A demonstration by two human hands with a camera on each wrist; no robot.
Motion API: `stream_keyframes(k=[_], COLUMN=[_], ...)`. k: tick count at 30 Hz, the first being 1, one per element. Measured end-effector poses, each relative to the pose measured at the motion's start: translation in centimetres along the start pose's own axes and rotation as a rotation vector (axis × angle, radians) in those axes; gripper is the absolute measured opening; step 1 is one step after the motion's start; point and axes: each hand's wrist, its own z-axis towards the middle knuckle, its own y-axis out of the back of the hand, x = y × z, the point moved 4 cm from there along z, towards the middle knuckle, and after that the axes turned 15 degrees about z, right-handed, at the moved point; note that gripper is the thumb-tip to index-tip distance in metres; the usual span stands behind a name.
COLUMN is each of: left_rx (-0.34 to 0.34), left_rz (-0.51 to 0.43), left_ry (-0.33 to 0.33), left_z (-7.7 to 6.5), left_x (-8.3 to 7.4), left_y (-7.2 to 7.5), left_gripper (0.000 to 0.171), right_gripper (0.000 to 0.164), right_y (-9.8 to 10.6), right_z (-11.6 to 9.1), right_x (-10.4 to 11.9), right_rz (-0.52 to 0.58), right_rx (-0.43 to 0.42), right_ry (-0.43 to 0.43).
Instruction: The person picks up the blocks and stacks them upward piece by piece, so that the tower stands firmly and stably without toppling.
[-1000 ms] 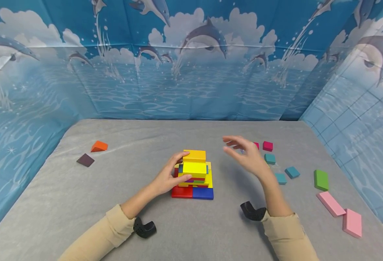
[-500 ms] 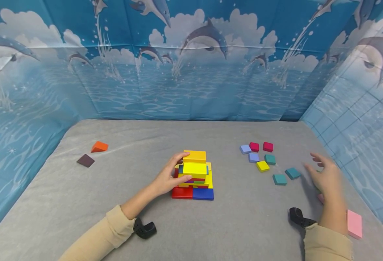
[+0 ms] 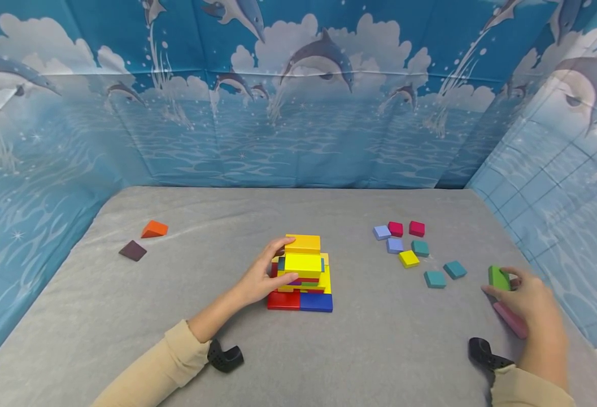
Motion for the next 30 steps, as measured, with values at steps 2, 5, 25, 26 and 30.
stream_keyframes(k=[2, 5, 25, 26, 30], left_rx=[0.002, 0.006, -0.009, -0.01, -0.012], left_rz=[0.002, 0.002, -0.007, -0.01, -0.019], left_ry=[0.006, 0.014, 0.001, -0.003, -0.022], left_z=[0.0, 0.0, 0.0, 0.0, 0.0], left_x=[0.0, 0.0, 0.1, 0.0, 0.0], left_y=[0.0, 0.0, 0.0, 0.0, 0.0], left_gripper=[0.063, 0.063, 0.064, 0.064, 0.063], right_gripper=[0.074, 0.067, 0.05, 0.049, 0.046], right_y=[-0.1, -0.3, -4.3, -4.8, -6.9], right_z=[0.0, 0.0, -8.3, -8.9, -10.5], right_x=[0.1, 0.1, 24.9, 25.7, 28.0], right_rz=[0.02, 0.047, 0.39, 0.396, 0.375], right_rx=[0.018, 0.017, 0.216, 0.25, 0.348], right_ry=[-0.008, 0.016, 1.053, 1.07, 1.093])
